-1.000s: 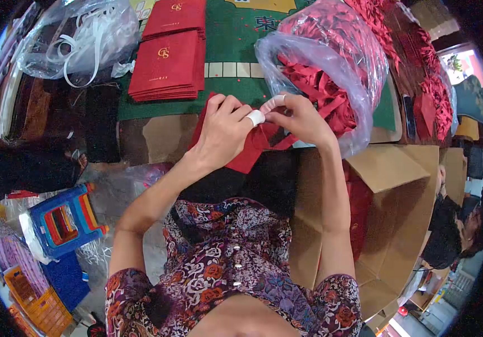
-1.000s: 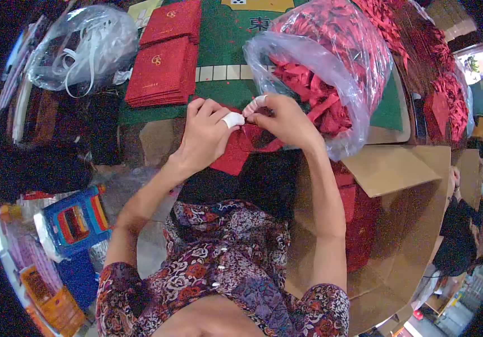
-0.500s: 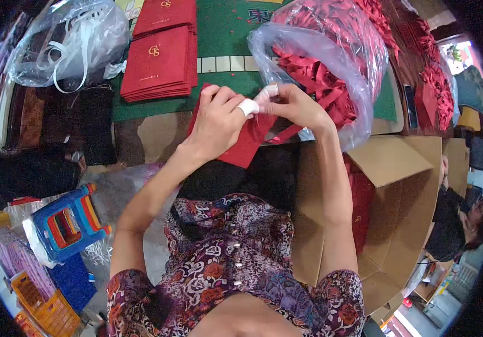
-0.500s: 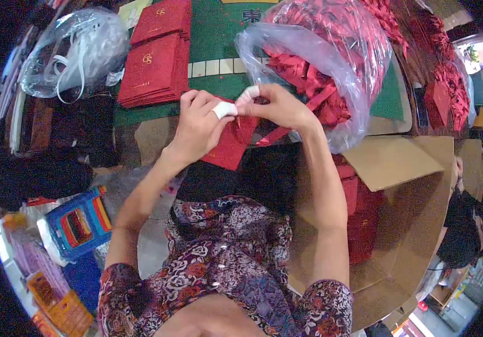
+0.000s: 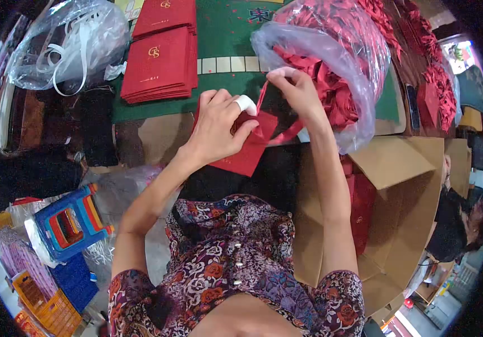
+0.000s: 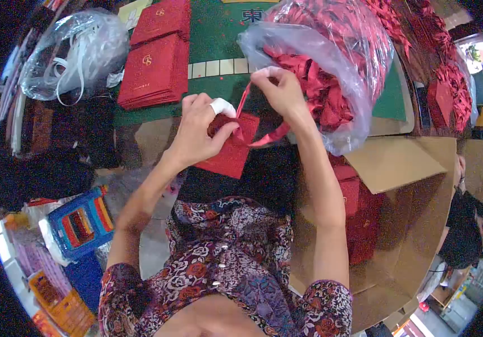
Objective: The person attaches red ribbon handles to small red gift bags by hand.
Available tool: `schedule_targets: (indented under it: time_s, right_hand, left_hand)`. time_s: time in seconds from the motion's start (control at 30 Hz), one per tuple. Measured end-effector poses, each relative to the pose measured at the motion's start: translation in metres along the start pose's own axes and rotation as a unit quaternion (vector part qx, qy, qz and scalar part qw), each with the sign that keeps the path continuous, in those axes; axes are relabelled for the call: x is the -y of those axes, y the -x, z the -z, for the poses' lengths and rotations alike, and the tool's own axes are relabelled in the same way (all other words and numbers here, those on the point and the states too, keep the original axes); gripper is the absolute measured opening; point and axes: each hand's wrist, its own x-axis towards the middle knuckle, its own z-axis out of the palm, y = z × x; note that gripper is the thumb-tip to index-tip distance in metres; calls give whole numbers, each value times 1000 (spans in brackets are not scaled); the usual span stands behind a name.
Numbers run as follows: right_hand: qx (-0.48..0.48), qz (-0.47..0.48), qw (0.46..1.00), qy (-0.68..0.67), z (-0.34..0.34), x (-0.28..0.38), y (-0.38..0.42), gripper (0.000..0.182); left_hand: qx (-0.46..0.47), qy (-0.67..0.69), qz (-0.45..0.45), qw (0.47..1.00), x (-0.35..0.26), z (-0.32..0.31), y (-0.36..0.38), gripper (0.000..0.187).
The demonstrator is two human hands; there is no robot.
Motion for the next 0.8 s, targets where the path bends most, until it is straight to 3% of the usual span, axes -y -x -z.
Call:
schedule_targets:
  time_s: [0.17,0.23,0.33,0.5,0.6,0.63,0.7,0.77,0.8]
  right_hand:
    - [-77,108,988,73,7,6,29,30]
    - [-78,82,984,139,11,22,57,29]
    - [-51,148,930,333,12,30,88,36]
    - [-83,213,857,461,11,7,98,25]
    - [-127,120,935,309,1,13,98,6]
    - [-126,124,935,309,-1,16,97,6]
    - [-119,52,980,149,-4,20,96,9]
    - [-113,43,988,95,-10,29,93,13]
    - [-93,-8,996,6,-13,35,92,13]
  left_hand:
    - [-19,-11,60,998,10,4,-4,20]
    - [-57,-28,78,995,17,3,-8,21]
    - [-43,-25,96,994,22,-3,-13,20]
    - [-34,-25,123,992,24,-17,-21,21]
    - [-41,-12,115,992,28,-30,-21,24]
    - [-45,-14,115,992,28,-29,-19,24]
    - [-113,-17,70,991,24,-25,-11,24]
    - [-114,-10,68,991,4,-12,1,22]
    - [-77,137,145,977,-6,-9,8,21]
